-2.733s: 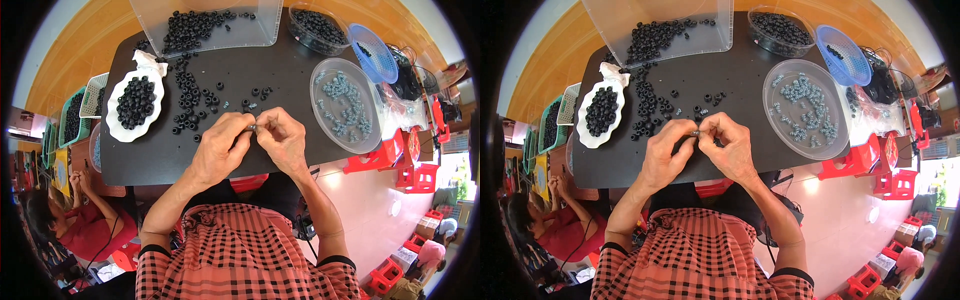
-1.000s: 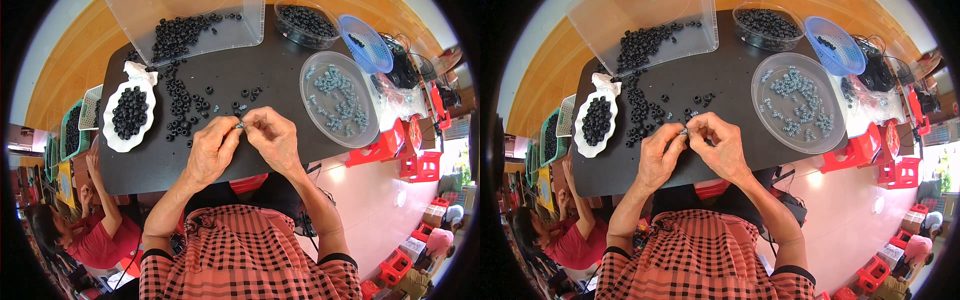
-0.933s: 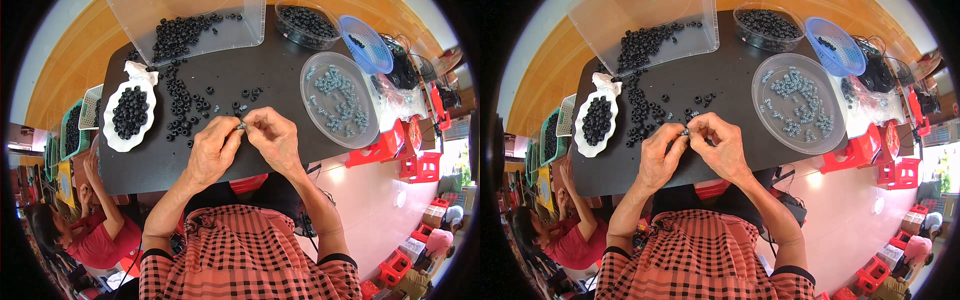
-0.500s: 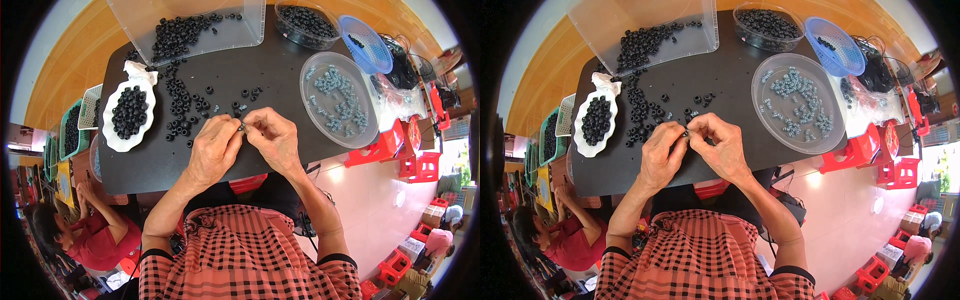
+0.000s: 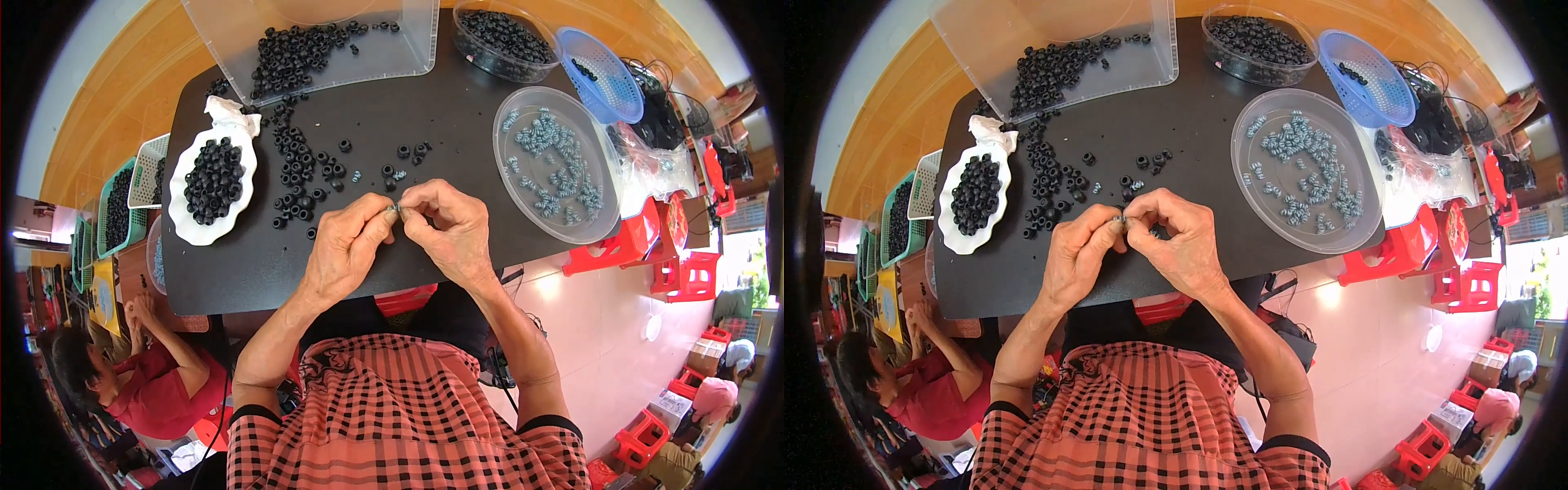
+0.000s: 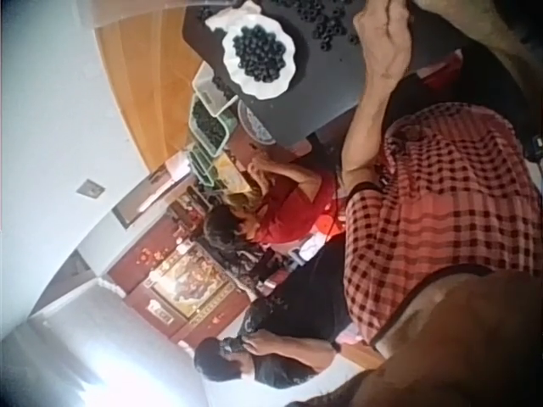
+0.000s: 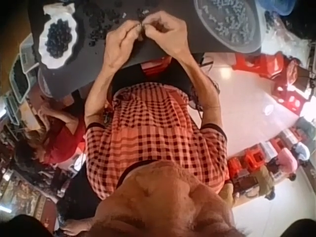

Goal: The person assembles small black rubber rings by hand, inserting tiny plastic pieces into the center of each ring.

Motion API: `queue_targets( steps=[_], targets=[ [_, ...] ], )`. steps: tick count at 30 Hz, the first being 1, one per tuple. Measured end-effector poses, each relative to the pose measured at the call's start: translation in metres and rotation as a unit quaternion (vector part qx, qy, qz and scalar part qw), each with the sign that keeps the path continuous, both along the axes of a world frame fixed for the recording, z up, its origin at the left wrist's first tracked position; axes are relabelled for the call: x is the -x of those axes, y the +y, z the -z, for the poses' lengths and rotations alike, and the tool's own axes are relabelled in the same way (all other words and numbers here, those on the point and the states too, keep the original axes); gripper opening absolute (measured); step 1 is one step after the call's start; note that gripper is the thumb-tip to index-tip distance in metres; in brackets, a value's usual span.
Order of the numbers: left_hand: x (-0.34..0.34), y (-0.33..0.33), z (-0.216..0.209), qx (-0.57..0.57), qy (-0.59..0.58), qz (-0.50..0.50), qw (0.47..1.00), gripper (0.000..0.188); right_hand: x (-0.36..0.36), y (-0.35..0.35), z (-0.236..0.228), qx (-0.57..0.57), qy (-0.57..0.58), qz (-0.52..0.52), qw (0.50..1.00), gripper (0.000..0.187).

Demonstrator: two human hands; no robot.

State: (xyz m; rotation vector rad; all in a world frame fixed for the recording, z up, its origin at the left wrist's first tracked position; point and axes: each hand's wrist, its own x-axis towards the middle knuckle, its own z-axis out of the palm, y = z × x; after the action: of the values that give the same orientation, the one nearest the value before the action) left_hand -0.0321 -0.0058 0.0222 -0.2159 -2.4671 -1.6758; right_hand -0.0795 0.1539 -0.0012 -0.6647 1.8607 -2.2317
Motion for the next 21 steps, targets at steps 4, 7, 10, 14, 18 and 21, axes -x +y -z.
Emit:
queue_targets(
  steps=[4,7,10,14,18,21],
  targets=[
    [0.002,-0.002,-0.001,-0.035,-0.097,0.018,0.994,0.022,0.0,-0.001,0.001,0.011,-0.007,0.011,1.0,0.013],
    [0.005,-0.001,0.003,-0.09,-0.118,0.03,0.988,0.025,0.001,-0.002,0.002,0.035,-0.021,0.011,0.999,0.013],
    [0.007,0.005,0.009,-0.163,-0.114,0.018,0.98,0.023,0.001,0.0,-0.001,0.038,-0.034,0.013,0.999,0.012],
    [0.005,0.009,0.008,-0.15,-0.091,-0.034,0.984,0.012,0.0,-0.003,-0.003,0.059,-0.05,0.009,0.997,0.011],
    [0.005,0.01,0.013,-0.213,-0.054,-0.047,0.975,0.007,0.003,-0.004,0.006,0.013,0.02,0.034,0.999,0.008],
    [0.006,0.012,0.011,-0.233,0.0,-0.058,0.971,0.008,0.003,-0.003,0.003,-0.063,0.091,0.049,0.993,0.01]
  ],
)
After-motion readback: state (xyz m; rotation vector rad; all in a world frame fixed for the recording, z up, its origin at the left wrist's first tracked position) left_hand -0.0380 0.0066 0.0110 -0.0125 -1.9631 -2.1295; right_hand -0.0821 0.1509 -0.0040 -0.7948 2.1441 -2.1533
